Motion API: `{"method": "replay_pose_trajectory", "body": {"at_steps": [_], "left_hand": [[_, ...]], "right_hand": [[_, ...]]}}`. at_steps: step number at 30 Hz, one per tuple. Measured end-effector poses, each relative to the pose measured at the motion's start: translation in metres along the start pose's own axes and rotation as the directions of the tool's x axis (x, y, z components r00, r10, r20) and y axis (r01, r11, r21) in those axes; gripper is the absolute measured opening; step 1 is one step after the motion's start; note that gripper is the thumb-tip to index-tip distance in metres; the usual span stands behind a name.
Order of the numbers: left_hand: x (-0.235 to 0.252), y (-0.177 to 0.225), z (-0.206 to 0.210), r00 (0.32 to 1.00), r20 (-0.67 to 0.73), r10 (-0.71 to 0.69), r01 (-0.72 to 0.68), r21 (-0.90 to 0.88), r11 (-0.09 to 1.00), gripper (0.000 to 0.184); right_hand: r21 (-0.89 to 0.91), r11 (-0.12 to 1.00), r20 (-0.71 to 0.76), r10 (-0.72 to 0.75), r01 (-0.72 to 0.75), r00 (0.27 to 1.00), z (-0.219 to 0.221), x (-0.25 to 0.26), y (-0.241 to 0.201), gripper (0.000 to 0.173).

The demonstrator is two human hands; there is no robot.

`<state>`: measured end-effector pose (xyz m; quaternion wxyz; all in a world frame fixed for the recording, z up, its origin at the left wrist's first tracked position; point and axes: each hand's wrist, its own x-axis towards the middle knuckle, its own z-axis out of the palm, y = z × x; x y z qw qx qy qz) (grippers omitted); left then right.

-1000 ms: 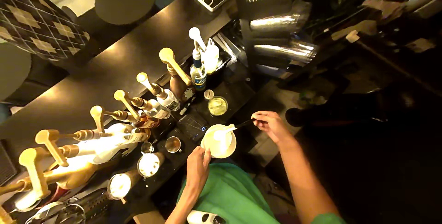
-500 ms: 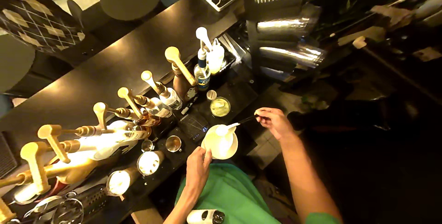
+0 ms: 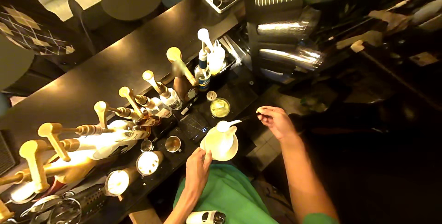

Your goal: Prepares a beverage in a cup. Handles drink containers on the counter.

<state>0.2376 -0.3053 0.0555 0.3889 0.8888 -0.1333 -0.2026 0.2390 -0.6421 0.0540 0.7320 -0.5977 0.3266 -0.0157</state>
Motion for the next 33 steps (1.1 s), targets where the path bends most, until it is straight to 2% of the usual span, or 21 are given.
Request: {"method": "replay_pose_trajectory", "body": {"at_steps": [11, 19, 27, 33], "left_hand": [[0.000, 0.003, -0.001, 0.999, -0.031, 0.034, -0.034, -0.002, 0.999, 0.040], [-0.006, 0.000, -0.005, 1.000, -0.004, 0.018, -0.018, -0.004, 1.000, 0.039], [-0.012, -0.009, -0.006, 1.000, 0.015, -0.019, 0.020, -0.022, 1.000, 0.039], [-0.014, -0.013, -0.007, 0.999, 0.010, -0.031, 0.031, -0.026, 0.999, 0.039]], "right_hand": [[0.029, 0.999, -0.028, -0.020, 0.021, 0.999, -0.003, 0.014, -0.013, 0.025], [0.044, 0.998, -0.087, -0.034, 0.038, 0.996, -0.004, 0.039, -0.004, 0.023], [-0.100, 0.989, -0.083, -0.119, 0.111, 0.989, -0.003, 0.047, 0.003, 0.019], [-0.204, 0.955, -0.026, -0.225, 0.215, 0.974, -0.003, 0.045, 0.004, 0.018]]}}
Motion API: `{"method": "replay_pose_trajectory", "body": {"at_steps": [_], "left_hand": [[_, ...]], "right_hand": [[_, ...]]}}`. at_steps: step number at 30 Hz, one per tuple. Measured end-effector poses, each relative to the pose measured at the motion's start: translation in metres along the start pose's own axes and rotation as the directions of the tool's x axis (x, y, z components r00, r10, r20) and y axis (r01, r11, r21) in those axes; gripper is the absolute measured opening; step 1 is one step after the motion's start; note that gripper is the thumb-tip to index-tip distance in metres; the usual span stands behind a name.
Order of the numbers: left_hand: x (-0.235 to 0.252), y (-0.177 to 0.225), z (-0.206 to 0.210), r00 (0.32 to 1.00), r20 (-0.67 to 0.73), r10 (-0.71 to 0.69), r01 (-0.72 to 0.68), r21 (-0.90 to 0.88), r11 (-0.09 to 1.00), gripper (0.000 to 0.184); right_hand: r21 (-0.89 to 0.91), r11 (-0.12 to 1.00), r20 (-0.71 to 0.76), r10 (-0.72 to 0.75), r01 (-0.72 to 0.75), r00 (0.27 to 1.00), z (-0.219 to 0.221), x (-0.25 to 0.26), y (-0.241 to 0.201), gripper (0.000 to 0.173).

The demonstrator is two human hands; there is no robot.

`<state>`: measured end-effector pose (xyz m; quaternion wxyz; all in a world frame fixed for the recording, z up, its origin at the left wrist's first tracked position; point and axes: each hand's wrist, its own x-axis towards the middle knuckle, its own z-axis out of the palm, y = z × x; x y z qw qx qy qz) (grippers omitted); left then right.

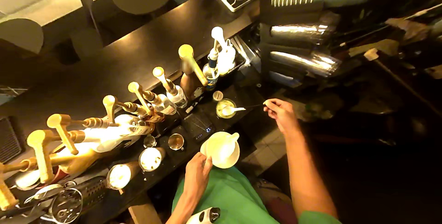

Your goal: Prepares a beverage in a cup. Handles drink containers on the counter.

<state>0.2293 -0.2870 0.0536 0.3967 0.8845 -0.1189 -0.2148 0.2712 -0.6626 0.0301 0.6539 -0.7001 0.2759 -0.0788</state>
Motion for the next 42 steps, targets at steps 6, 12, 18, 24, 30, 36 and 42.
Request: {"method": "replay_pose_trajectory", "body": {"at_steps": [6, 12, 18, 24, 30, 36, 42], "left_hand": [[-0.001, -0.003, 0.000, 1.000, -0.016, 0.017, -0.017, -0.012, 1.000, 0.040], [-0.003, -0.003, -0.001, 1.000, -0.024, 0.005, -0.006, -0.019, 1.000, 0.039], [-0.003, -0.005, -0.001, 1.000, -0.021, -0.002, 0.002, -0.007, 1.000, 0.040], [-0.003, -0.004, -0.001, 1.000, -0.002, -0.010, 0.010, -0.017, 1.000, 0.040], [-0.003, -0.004, 0.001, 1.000, -0.005, 0.006, -0.006, -0.014, 1.000, 0.039], [-0.004, -0.004, 0.003, 1.000, 0.003, 0.012, -0.012, -0.009, 1.000, 0.040], [-0.005, -0.004, 0.004, 1.000, 0.018, 0.009, -0.009, -0.005, 1.000, 0.039]], "right_hand": [[-0.028, 0.999, 0.004, -0.041, 0.041, 0.999, 0.008, 0.002, -0.001, 0.017], [-0.032, 0.997, -0.013, -0.069, 0.069, 0.998, 0.015, 0.008, -0.002, 0.017], [-0.045, 0.996, -0.046, -0.075, 0.073, 0.996, 0.019, 0.014, -0.006, 0.017], [-0.052, 0.996, -0.071, -0.079, 0.075, 0.994, 0.013, 0.017, -0.010, 0.017], [-0.050, 0.994, -0.094, -0.099, 0.095, 0.991, 0.002, 0.016, -0.012, 0.017], [-0.050, 0.994, -0.117, -0.102, 0.097, 0.988, -0.009, 0.009, -0.011, 0.017], [-0.078, 0.994, -0.129, -0.082, 0.073, 0.988, -0.017, -0.004, -0.012, 0.016]]}}
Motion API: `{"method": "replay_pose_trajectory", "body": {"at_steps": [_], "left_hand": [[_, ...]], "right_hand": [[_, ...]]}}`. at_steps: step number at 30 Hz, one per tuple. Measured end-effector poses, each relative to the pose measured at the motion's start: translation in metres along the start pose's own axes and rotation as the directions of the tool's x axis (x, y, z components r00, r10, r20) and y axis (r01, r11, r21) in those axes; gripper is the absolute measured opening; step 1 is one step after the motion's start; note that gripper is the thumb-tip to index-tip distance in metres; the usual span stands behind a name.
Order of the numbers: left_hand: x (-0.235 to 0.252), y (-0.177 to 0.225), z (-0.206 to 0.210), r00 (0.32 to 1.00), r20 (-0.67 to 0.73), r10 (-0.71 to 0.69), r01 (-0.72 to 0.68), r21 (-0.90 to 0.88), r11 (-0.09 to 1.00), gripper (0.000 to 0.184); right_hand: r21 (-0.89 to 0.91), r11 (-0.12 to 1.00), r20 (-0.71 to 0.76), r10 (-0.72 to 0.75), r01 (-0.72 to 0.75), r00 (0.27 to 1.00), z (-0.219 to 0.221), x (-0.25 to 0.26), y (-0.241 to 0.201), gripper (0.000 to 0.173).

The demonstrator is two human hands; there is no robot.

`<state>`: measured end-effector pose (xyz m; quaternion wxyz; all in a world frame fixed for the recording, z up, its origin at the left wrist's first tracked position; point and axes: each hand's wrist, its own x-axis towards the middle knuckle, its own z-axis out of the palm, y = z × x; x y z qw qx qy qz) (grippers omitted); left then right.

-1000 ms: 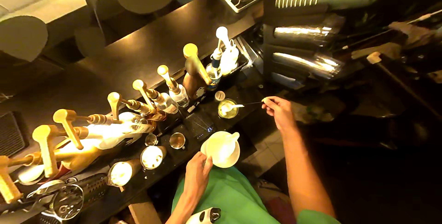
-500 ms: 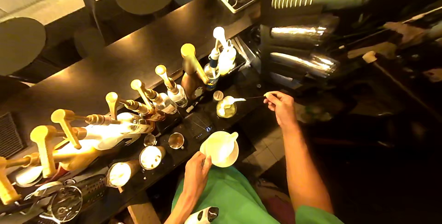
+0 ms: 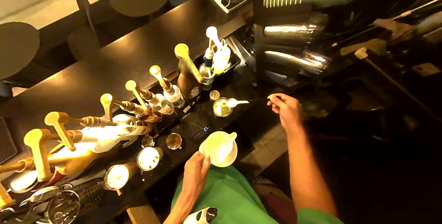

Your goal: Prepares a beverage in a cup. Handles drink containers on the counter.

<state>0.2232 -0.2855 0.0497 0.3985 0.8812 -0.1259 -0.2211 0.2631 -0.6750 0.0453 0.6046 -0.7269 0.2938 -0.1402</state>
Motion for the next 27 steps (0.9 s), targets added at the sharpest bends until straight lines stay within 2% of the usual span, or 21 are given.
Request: {"method": "replay_pose_trajectory", "body": {"at_steps": [14, 20, 27], "left_hand": [[-0.006, -0.003, 0.001, 1.000, 0.002, -0.012, 0.012, 0.001, 1.000, 0.040], [-0.008, -0.003, 0.001, 1.000, -0.002, -0.024, 0.024, 0.009, 1.000, 0.040], [-0.007, -0.005, 0.004, 1.000, -0.009, -0.002, 0.002, -0.003, 1.000, 0.040]], "right_hand": [[-0.006, 0.998, 0.077, -0.065, 0.065, 0.995, 0.015, -0.012, -0.001, 0.016], [-0.013, 0.995, 0.059, -0.094, 0.095, 0.994, 0.020, -0.002, -0.005, 0.016], [-0.077, 0.990, 0.032, -0.113, 0.115, 0.993, 0.004, -0.008, -0.004, 0.015]]}}
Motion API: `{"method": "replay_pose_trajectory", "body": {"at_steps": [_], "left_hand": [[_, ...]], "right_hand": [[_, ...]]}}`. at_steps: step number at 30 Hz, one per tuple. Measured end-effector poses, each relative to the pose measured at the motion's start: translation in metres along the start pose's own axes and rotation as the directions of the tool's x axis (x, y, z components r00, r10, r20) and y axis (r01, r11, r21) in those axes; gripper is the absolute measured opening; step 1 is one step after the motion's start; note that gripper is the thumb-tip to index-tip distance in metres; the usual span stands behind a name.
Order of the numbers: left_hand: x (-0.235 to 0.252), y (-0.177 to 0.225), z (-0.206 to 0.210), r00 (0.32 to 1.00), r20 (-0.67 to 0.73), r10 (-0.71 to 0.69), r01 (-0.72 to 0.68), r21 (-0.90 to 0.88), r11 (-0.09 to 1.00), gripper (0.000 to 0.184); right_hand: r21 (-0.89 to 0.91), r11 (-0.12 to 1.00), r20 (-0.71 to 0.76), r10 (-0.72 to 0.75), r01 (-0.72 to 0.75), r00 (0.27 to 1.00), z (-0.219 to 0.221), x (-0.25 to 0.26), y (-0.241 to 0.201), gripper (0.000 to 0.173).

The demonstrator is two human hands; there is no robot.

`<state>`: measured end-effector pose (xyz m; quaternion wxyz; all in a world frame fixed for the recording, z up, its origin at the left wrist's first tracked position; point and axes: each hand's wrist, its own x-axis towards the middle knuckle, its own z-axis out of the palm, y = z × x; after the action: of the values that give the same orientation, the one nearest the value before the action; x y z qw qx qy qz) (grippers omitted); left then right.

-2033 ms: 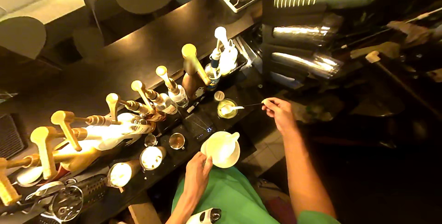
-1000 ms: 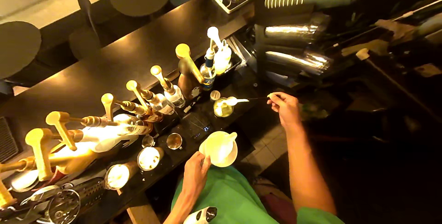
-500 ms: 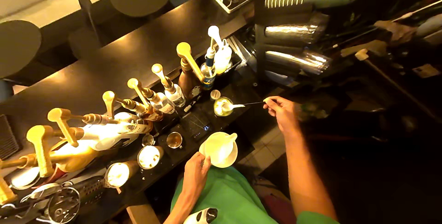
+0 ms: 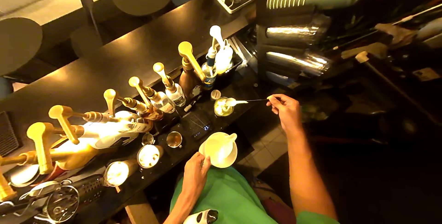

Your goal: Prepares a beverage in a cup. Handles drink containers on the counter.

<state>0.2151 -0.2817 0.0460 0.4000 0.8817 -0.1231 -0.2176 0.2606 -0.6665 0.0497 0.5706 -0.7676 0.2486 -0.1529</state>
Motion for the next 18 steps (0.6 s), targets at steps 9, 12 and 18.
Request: {"method": "replay_pose_trajectory", "body": {"at_steps": [9, 12, 18], "left_hand": [[0.001, 0.003, 0.000, 1.000, 0.002, -0.011, 0.011, -0.005, 1.000, 0.041], [0.001, 0.003, -0.002, 1.000, 0.002, -0.015, 0.015, -0.008, 1.000, 0.040], [0.000, 0.002, -0.002, 1.000, -0.012, -0.020, 0.020, -0.006, 1.000, 0.041]], "right_hand": [[-0.099, 0.994, 0.068, -0.043, 0.050, 0.997, -0.002, -0.018, -0.003, 0.018], [-0.144, 0.986, 0.098, -0.073, 0.087, 0.992, 0.005, -0.018, -0.006, 0.018], [-0.147, 0.976, 0.130, -0.143, 0.162, 0.981, 0.024, -0.010, -0.011, 0.016]]}}
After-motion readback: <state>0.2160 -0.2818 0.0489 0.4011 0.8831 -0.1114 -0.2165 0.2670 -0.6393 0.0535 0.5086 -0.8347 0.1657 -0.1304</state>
